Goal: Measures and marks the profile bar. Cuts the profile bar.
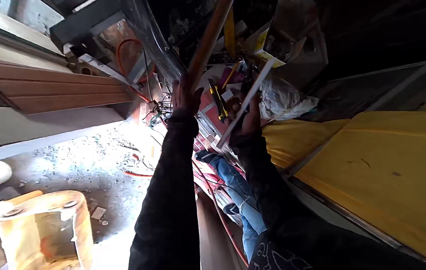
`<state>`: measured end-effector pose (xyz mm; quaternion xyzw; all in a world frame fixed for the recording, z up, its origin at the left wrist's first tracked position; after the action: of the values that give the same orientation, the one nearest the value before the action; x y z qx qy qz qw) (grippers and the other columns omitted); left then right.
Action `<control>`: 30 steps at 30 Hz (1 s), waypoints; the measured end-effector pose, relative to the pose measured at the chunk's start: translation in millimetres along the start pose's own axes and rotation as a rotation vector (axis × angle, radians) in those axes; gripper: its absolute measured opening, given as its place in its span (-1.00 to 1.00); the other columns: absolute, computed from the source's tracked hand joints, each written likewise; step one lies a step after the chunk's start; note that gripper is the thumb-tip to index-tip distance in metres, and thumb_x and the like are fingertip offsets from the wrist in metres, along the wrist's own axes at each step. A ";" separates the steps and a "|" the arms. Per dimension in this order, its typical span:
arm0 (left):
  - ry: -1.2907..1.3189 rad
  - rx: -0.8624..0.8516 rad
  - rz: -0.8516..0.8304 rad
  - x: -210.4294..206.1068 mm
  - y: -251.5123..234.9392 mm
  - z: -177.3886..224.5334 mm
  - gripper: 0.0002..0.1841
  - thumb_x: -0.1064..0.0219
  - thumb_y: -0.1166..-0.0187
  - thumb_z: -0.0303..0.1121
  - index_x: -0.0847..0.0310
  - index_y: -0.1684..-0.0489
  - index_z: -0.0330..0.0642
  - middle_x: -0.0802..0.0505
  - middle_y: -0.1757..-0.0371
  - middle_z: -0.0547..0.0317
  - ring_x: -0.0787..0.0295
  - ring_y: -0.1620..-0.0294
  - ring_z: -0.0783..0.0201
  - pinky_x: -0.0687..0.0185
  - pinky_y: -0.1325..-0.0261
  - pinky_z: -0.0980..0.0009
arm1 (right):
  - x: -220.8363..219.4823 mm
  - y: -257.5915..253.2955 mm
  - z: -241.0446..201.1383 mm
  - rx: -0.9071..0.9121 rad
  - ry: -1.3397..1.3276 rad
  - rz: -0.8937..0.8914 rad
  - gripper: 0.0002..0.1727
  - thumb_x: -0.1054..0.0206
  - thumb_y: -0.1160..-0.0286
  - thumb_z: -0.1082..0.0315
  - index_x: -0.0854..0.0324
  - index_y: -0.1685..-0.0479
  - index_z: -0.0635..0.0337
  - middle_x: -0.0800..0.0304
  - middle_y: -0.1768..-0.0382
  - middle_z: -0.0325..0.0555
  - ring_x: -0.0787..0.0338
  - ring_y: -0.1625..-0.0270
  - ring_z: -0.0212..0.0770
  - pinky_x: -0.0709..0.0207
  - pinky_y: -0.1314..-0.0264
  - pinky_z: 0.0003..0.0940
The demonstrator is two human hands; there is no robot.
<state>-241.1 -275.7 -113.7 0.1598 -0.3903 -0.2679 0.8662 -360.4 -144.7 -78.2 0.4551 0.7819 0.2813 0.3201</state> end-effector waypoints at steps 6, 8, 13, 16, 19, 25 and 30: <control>0.154 -0.200 0.188 26.7 1.5 -32.4 -0.39 -0.34 -0.59 -0.30 -0.39 -0.66 -0.29 -0.52 -0.60 -0.32 -0.46 -0.62 -0.13 -0.37 -0.65 0.04 | -2.7 -17.2 10.5 0.162 0.028 0.170 -0.66 -0.09 -0.85 0.13 -0.35 -0.30 0.19 -0.62 0.27 0.00 -0.76 0.37 -0.09 -0.80 0.29 0.04; 0.303 -0.191 0.168 20.3 40.5 -49.8 -0.59 -0.18 -0.74 -0.28 -0.59 -0.41 -0.36 -0.80 -0.27 -0.16 -0.79 -0.22 0.12 -0.68 -0.32 0.19 | -10.3 -11.0 9.3 0.138 0.024 0.222 -0.62 -0.12 -0.85 0.13 -0.33 -0.39 0.18 -0.64 0.18 0.04 -0.79 0.28 -0.05 -0.81 0.23 0.05; 0.927 0.010 -0.108 -25.5 162.2 -54.2 -0.56 0.04 -0.89 -0.13 -0.62 -0.27 -0.30 -0.93 0.15 0.02 -0.92 0.28 0.21 -0.89 0.15 0.23 | -29.4 8.7 13.3 0.123 -0.027 0.242 -0.49 -0.22 -0.79 0.27 -0.18 -0.62 0.14 -0.56 -0.17 0.19 -0.80 -0.04 0.12 -0.83 0.12 0.16; 1.248 0.092 -0.036 -45.9 193.1 -47.7 -0.61 -0.03 -0.86 -0.21 -0.56 -0.41 -0.27 -0.93 0.03 -0.04 -0.94 0.15 0.14 -0.88 -0.03 0.19 | -33.7 18.2 22.9 0.139 -0.046 0.248 -0.45 -0.25 -0.75 0.35 -0.17 -0.64 0.14 -0.54 -0.27 0.21 -0.78 -0.17 0.18 -0.82 0.03 0.26; 1.346 0.150 0.114 -52.9 205.6 -41.8 -0.66 -0.19 -0.75 -0.43 -0.55 -0.42 -0.34 -0.92 -0.01 -0.09 -0.93 0.06 0.11 -0.85 -0.13 0.16 | -36.2 30.9 30.2 0.168 -0.050 0.233 -0.44 -0.28 -0.72 0.41 -0.17 -0.61 0.13 -0.55 -0.21 0.19 -0.79 -0.13 0.18 -0.82 0.09 0.28; 1.385 0.300 0.360 -49.8 231.6 -49.7 -0.81 -0.29 -0.70 -0.42 -0.66 -0.13 -0.30 -0.92 0.06 -0.10 -0.93 0.11 0.05 -0.88 -0.03 0.11 | -16.8 56.6 62.4 0.181 0.182 0.124 -0.50 -0.39 -0.63 0.30 -0.39 -0.47 0.23 -0.71 -0.05 0.13 -0.84 0.02 0.04 -0.83 0.06 0.16; 1.422 0.488 0.557 -39.6 280.9 -67.7 -0.81 -0.11 -0.78 -0.48 -0.57 -0.11 -0.41 -0.89 0.07 -0.15 -0.91 0.06 0.00 -0.84 -0.13 0.07 | -0.6 90.4 80.4 0.014 0.570 0.055 -0.45 -0.25 -0.70 -0.15 -0.69 -0.12 0.23 -0.83 0.19 0.05 -0.86 0.20 -0.09 -0.79 0.19 -0.06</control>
<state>-116.0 -21.6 -44.3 0.3740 0.1818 0.2171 0.8831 -251.3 -94.7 -63.2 0.3811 0.8295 0.4009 0.0766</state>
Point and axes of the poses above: each hand's wrist, its own y-axis away from the middle knuckle, its own x-axis out of the back of the hand, z = x × y, the point moved 1 cm from there along -y, towards the middle knuckle
